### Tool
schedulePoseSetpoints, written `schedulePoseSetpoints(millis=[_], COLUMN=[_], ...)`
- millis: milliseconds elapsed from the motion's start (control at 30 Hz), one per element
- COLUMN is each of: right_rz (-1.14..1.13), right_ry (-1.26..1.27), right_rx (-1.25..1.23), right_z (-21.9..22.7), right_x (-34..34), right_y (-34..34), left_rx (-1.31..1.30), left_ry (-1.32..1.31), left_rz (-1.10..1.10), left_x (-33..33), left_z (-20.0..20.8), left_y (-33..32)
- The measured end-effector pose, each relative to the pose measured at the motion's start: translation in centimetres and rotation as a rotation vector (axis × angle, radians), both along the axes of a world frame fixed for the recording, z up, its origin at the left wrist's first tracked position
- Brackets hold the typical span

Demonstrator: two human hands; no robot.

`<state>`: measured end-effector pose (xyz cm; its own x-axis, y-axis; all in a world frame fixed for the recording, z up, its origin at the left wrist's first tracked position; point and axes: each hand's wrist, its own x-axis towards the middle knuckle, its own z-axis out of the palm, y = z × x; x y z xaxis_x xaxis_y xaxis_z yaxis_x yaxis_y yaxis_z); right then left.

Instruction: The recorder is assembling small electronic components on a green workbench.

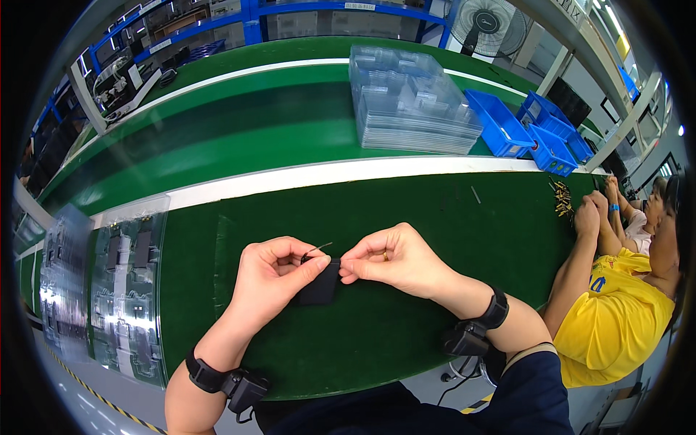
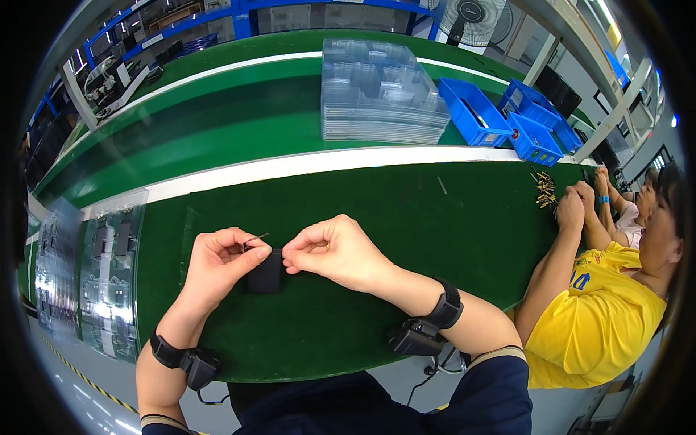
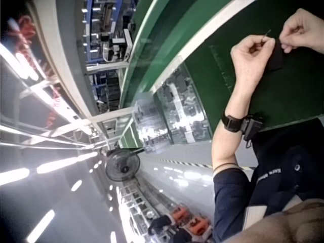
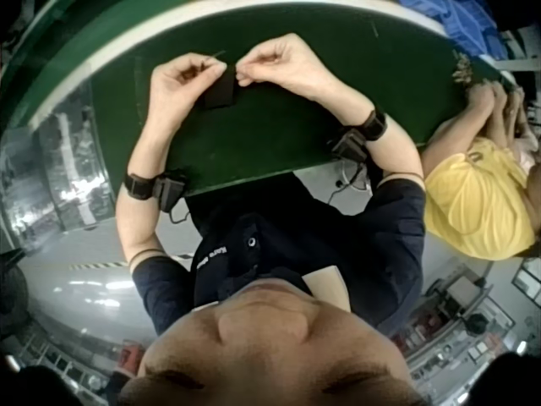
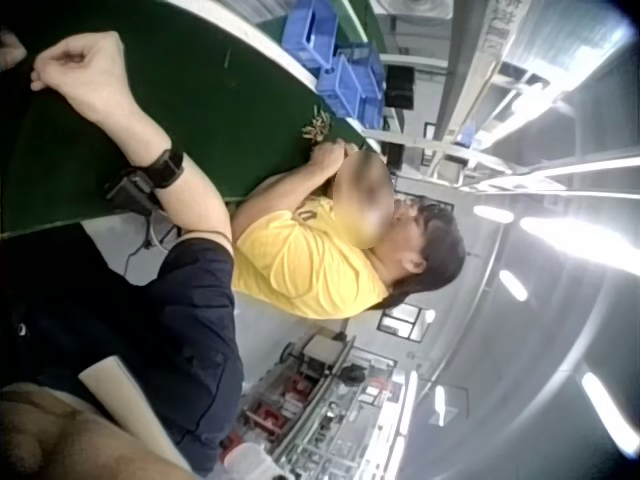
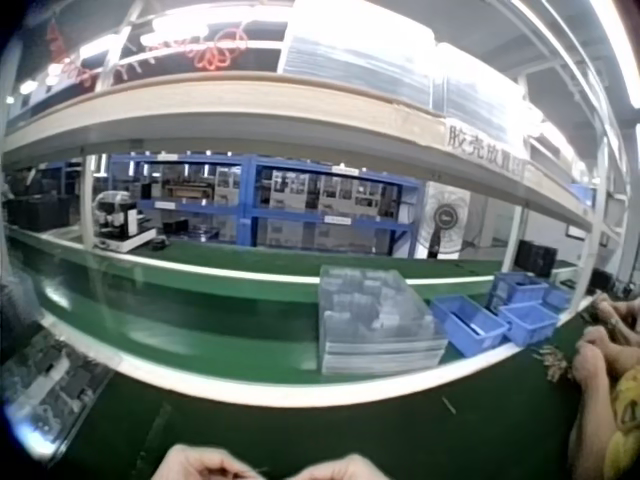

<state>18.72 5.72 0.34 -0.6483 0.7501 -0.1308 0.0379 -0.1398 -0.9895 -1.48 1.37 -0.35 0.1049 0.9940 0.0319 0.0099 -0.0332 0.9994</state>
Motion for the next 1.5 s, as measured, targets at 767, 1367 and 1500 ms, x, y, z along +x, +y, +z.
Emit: schedulePoseSetpoints(millis=[767,1367,1500], right_rz=[-0.025,-0.081,0.021], right_ry=[-0.052,-0.071,-0.032], right_rx=[-0.121,-0.075,0.007], right_z=[0.4,0.1,-0.5], right_x=[-0.7,-0.7,-0.2], right_y=[-1.3,0.3,0.9], left_rx=[-0.052,-0.177,-0.149], left_ry=[-0.112,-0.076,-0.047], left_rz=[-0.031,-0.137,-0.161], left_x=[-0.1,0.0,0.2], left_z=[-0.3,-0.7,-0.7], left_y=[0.0,0.2,0.1])
